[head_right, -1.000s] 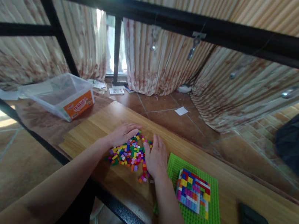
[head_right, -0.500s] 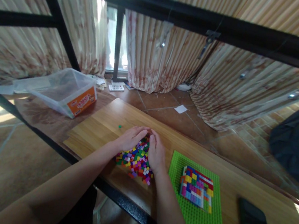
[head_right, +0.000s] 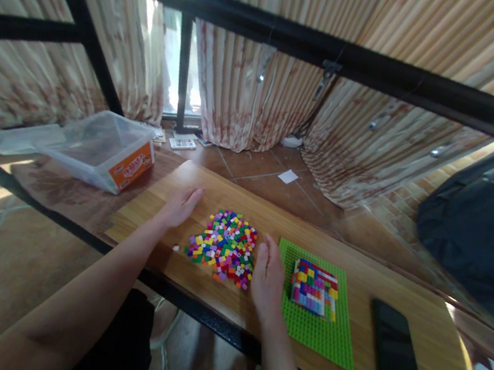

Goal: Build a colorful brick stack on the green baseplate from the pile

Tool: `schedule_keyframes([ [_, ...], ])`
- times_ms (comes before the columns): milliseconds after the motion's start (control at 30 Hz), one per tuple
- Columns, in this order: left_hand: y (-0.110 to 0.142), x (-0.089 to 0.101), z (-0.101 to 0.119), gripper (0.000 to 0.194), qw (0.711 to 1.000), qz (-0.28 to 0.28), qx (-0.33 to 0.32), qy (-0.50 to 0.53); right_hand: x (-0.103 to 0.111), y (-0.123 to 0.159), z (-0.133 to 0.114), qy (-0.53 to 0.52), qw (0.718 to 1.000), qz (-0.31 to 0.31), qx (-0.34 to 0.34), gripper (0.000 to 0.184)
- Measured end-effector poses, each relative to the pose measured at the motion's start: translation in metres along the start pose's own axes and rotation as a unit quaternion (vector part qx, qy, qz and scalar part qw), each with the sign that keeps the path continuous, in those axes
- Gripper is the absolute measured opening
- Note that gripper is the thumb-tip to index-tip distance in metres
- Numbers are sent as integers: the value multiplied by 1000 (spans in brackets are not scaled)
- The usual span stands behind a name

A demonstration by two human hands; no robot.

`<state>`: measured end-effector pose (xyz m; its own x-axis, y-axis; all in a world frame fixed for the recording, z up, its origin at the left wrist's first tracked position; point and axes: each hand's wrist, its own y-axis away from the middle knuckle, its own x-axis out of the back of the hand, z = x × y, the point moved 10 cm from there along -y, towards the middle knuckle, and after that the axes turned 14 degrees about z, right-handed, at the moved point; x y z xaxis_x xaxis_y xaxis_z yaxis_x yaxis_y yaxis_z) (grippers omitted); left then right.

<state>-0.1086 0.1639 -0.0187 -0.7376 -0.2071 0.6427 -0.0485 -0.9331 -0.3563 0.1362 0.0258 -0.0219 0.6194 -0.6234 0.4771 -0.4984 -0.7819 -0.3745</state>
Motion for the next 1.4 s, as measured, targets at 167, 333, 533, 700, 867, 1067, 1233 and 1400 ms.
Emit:
schedule_keyframes([
  [167, 25, -3, 6, 52, 999, -6, -31, -6, -16, 19, -6, 13, 1000, 20, 3, 55],
  [333, 47, -16, 33, 52, 999, 25, -28, 29, -30, 15, -12, -5, 997, 70, -16, 55],
  [533, 49, -18, 44, 52, 984, 124, 57, 116, -20, 23, -39, 15, 994, 98, 53, 48],
  [700, 41, -8, 46, 48, 972, 158, 57, 162, -33, 73, -85, 102, 973, 40, 205, 48],
  [867, 27, 10, 14, 48, 949, 200, 109, 220, -79, 101, -101, 187, 955, -34, 226, 73],
  [1067, 19, 2, -17, 48, 921, 213, 164, 282, -87, 78, -85, 261, 947, -3, 189, 79],
  [1233, 16, -6, -12, 43, 906, 205, 178, 324, -77, 67, -75, 279, 938, 12, 207, 75],
  [1400, 17, -7, 15, 38, 895, 179, 201, 356, -68, 62, -75, 257, 937, 0, 238, 73],
])
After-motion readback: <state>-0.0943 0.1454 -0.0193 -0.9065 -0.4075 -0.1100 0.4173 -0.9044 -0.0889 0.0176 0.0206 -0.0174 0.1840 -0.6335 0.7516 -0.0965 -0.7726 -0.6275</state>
